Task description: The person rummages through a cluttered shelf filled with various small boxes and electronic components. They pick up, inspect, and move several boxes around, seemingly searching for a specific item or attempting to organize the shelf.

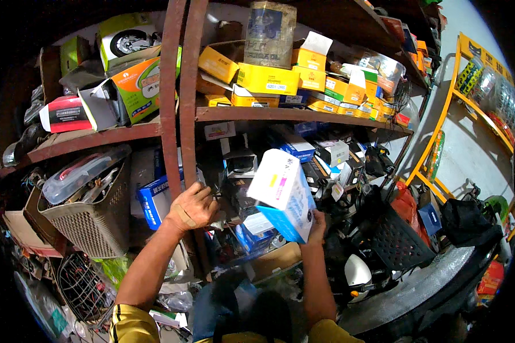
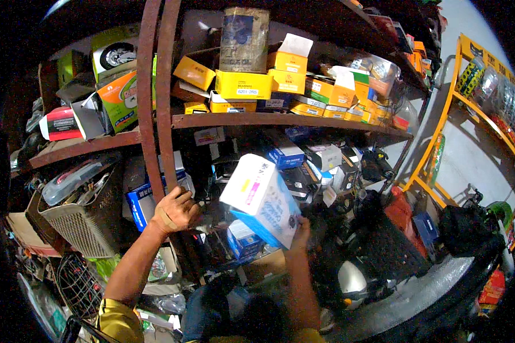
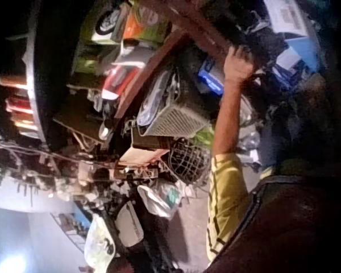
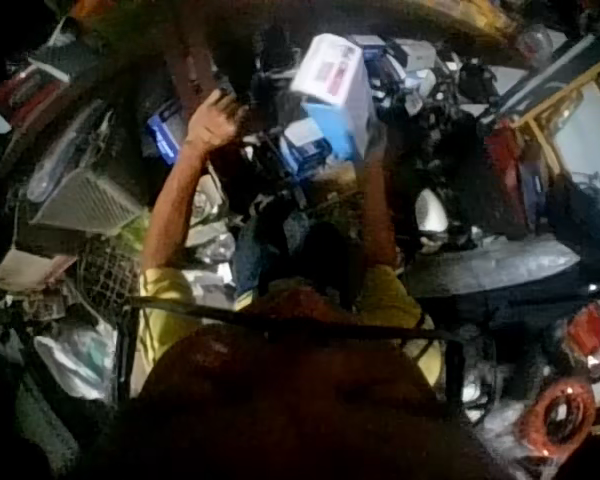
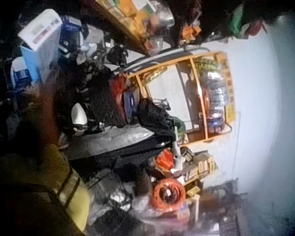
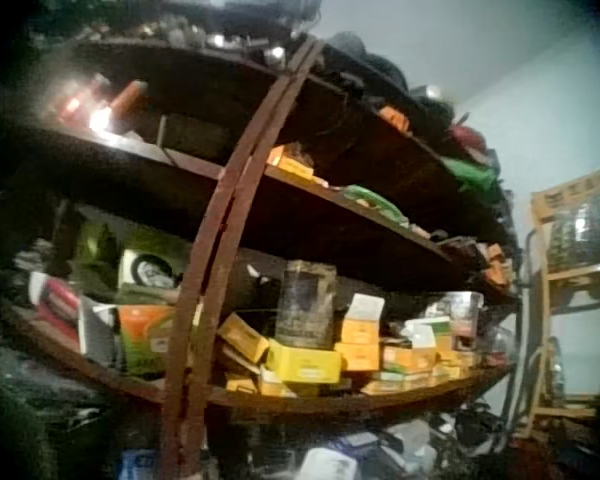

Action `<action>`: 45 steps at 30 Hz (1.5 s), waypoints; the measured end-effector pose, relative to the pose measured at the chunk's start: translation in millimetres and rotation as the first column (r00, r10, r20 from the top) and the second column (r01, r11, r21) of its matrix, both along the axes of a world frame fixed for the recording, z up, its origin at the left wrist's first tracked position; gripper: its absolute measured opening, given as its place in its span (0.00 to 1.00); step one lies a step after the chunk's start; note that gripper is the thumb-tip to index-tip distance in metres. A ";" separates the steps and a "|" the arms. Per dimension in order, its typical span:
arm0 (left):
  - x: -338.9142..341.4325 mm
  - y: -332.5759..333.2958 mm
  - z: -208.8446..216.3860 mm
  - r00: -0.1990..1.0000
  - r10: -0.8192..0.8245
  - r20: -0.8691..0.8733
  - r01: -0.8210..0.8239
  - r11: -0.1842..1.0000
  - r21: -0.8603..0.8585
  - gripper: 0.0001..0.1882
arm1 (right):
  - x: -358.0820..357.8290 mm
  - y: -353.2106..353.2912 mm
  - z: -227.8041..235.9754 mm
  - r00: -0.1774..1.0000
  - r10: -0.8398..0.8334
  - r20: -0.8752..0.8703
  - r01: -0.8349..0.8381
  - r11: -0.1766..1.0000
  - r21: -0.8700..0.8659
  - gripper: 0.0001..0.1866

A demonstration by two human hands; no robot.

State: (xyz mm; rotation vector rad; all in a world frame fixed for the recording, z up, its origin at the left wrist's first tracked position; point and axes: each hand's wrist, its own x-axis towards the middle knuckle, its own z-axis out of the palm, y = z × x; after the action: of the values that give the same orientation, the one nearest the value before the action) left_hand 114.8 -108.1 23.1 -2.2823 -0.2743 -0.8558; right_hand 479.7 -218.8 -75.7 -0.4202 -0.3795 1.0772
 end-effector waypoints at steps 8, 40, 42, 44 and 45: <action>3.6 -3.3 5.6 0.999 -0.038 0.038 0.038 0.999 0.005 0.09 | 32.3 17.3 -95.7 0.999 0.027 -0.032 -0.022 0.988 0.154 0.33; 0.7 -1.0 5.3 0.999 -0.038 0.019 0.038 0.999 0.024 0.11 | -27.5 -1.3 60.6 0.942 -0.331 -0.049 0.322 0.937 -0.136 0.27; 0.2 -4.9 8.9 1.000 -0.025 -0.003 0.025 1.000 0.007 0.10 | -32.2 4.2 64.1 0.948 -0.316 -0.033 0.311 0.944 -0.108 0.27; 0.5 -7.4 10.8 1.000 -0.010 -0.010 0.010 1.000 -0.010 0.09 | -42.3 8.3 72.3 0.945 -0.325 0.035 0.327 0.939 -0.103 0.28; 1.6 -7.8 10.5 1.000 -0.006 -0.007 0.006 1.000 -0.020 0.09 | -48.7 12.6 75.5 0.935 -0.345 0.081 0.352 0.931 -0.095 0.27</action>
State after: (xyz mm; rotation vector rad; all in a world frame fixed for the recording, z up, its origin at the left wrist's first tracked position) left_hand 116.4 -115.9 33.6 -2.3053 -0.2738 -0.8511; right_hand 431.0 -206.2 -0.1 -0.5955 -0.2890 0.7398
